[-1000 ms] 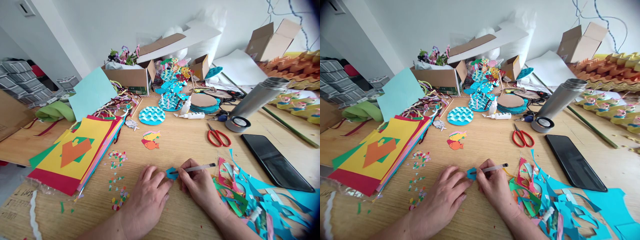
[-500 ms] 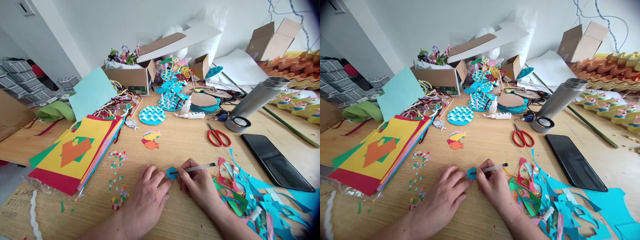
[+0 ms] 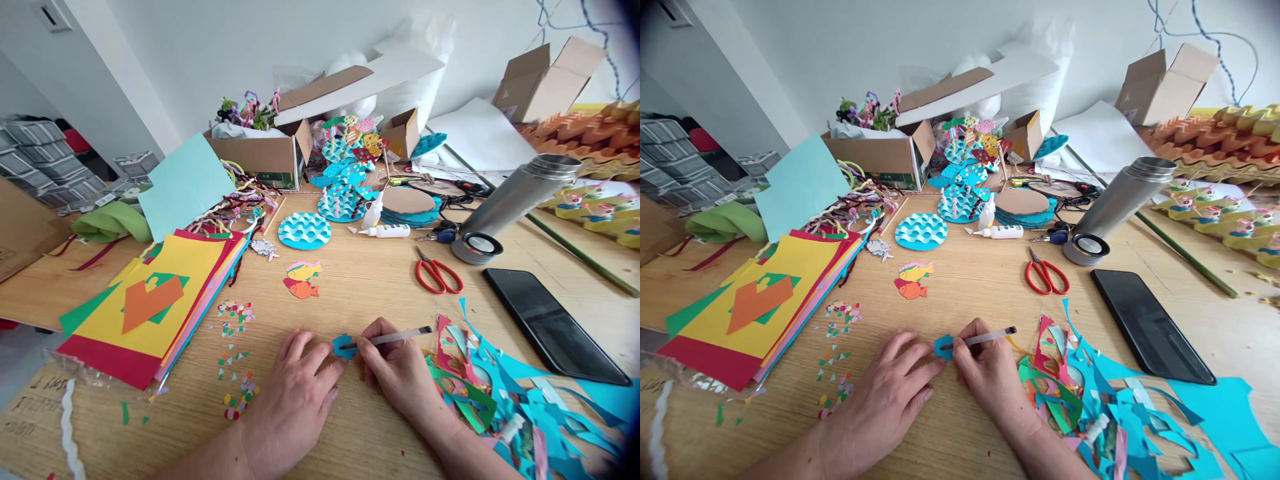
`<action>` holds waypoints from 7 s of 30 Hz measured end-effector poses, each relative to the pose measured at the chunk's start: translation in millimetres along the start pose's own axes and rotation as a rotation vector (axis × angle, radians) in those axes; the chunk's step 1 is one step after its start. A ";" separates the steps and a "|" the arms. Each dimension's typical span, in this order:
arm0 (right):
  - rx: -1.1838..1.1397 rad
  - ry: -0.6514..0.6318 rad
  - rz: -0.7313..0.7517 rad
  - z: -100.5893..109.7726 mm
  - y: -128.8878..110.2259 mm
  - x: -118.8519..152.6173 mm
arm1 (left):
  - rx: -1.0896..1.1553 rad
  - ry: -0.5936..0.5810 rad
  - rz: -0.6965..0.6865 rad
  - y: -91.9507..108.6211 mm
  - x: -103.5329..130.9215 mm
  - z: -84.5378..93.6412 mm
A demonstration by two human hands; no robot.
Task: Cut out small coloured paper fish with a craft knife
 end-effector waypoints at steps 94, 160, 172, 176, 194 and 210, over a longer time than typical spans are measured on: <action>-0.112 0.110 0.032 10.4 1.5 1.1 | -0.028 0.043 -0.012 0.1 2.4 0.1; 0.014 -0.011 -0.038 -2.7 2.9 -2.8 | -0.005 0.024 -0.009 2.0 -0.6 2.3; 0.014 0.007 -0.052 -2.3 2.5 -3.3 | -0.014 0.034 -0.016 2.4 0.1 3.7; 0.005 0.011 -0.049 -1.9 2.7 -3.3 | -0.016 0.040 -0.022 2.1 -0.2 3.7; -0.004 0.007 -0.058 -2.1 3.7 -3.0 | 0.003 0.024 -0.010 1.3 -0.1 3.0; -0.004 0.016 -0.055 -0.6 0.0 -1.7 | 0.007 0.021 -0.010 1.6 0.2 2.0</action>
Point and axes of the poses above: each hand's wrist, its own x-axis away from the middle knuckle, its own z-axis out of the back of the hand, y = z × x, the point moved 6 cm from there along -x, towards the middle knuckle, and after that the axes turned 14 degrees about y, right-handed, at the moved point
